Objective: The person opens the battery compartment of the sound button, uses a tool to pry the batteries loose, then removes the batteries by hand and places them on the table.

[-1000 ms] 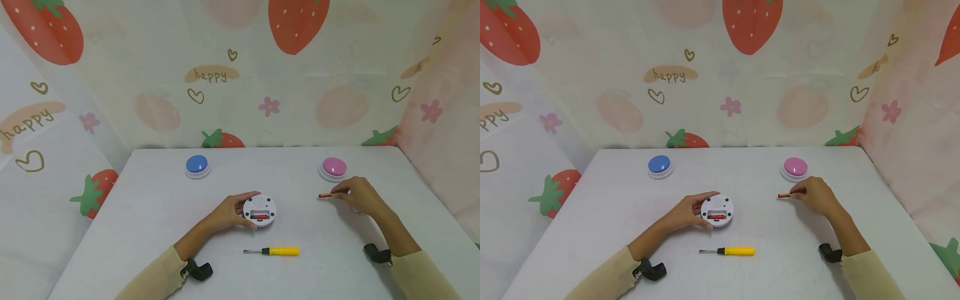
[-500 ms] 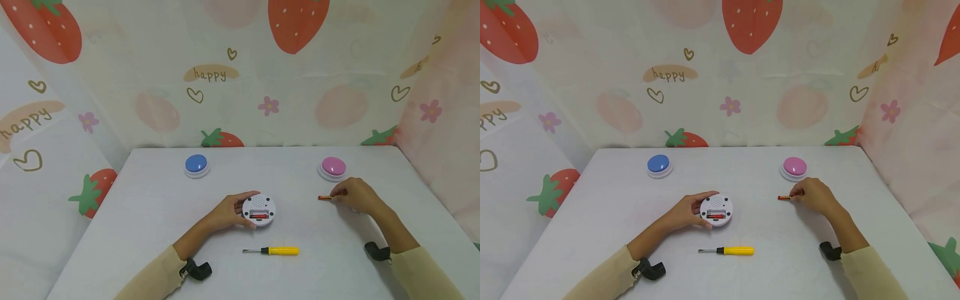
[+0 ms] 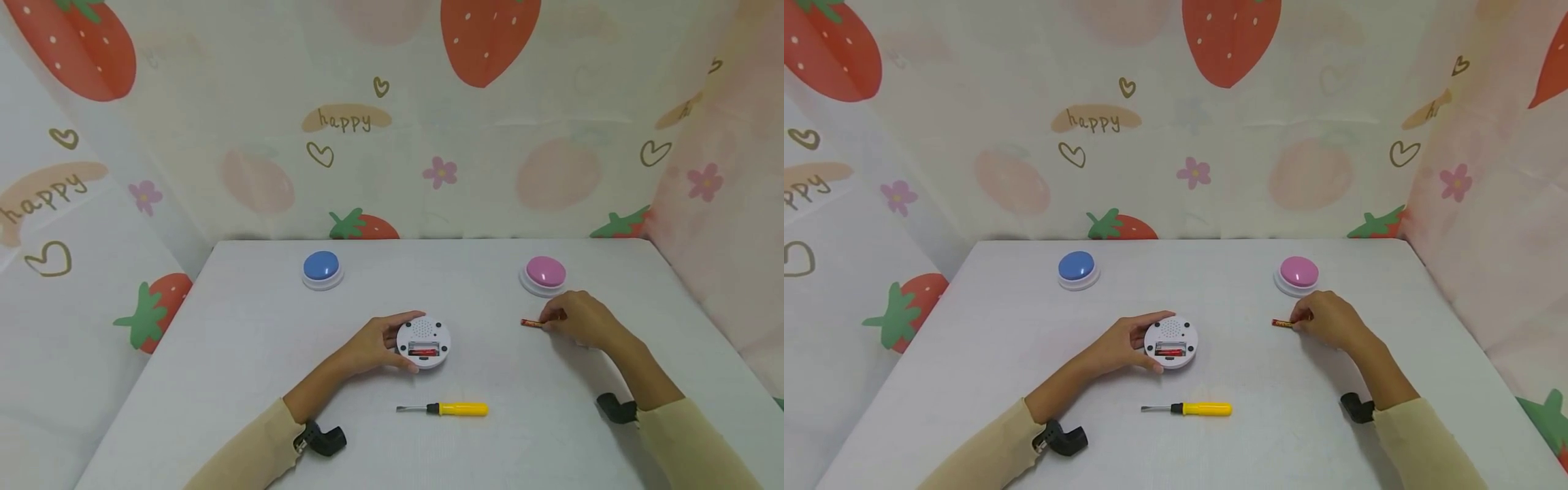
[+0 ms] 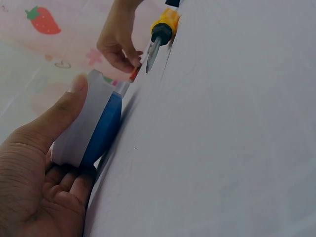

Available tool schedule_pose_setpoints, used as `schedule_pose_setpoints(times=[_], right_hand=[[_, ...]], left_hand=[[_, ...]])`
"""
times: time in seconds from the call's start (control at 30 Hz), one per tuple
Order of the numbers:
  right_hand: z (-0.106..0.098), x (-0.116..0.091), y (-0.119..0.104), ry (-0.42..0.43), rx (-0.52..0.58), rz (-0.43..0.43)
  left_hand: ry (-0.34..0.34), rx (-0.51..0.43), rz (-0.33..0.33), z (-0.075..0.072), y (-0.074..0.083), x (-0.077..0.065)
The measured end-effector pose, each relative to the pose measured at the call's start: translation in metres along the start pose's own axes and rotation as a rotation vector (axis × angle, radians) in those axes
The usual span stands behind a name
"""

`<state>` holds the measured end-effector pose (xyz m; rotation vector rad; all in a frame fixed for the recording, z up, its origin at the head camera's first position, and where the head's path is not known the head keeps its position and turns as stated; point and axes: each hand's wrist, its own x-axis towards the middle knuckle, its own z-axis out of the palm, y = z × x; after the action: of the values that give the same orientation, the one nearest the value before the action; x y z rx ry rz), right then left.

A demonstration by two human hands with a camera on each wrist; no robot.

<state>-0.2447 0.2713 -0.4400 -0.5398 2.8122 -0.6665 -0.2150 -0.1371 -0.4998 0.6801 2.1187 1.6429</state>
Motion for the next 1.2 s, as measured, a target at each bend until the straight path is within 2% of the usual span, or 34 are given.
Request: schedule_pose_setpoints(times=[0.2, 0.4, 0.63, 0.87, 1.2], right_hand=[[-0.002, -0.005, -0.010, 0.002, -0.040, 0.008], [-0.004, -0.011, -0.036, 0.056, -0.067, 0.008], [-0.004, -0.010, -0.071, 0.117, -0.077, -0.073], [0.000, -0.011, -0.096, 0.175, -0.100, -0.146], [0.014, -0.011, -0.128, 0.151, -0.081, -0.187]], left_hand=[[-0.015, -0.034, -0.006, 0.000, -0.001, 0.001], [-0.012, -0.039, -0.009, 0.002, -0.001, 0.001], [-0.011, -0.029, -0.008, 0.003, -0.001, 0.000], [-0.008, -0.008, -0.006, 0.002, -0.001, 0.000], [0.004, 0.011, -0.015, 0.000, 0.002, -0.001]])
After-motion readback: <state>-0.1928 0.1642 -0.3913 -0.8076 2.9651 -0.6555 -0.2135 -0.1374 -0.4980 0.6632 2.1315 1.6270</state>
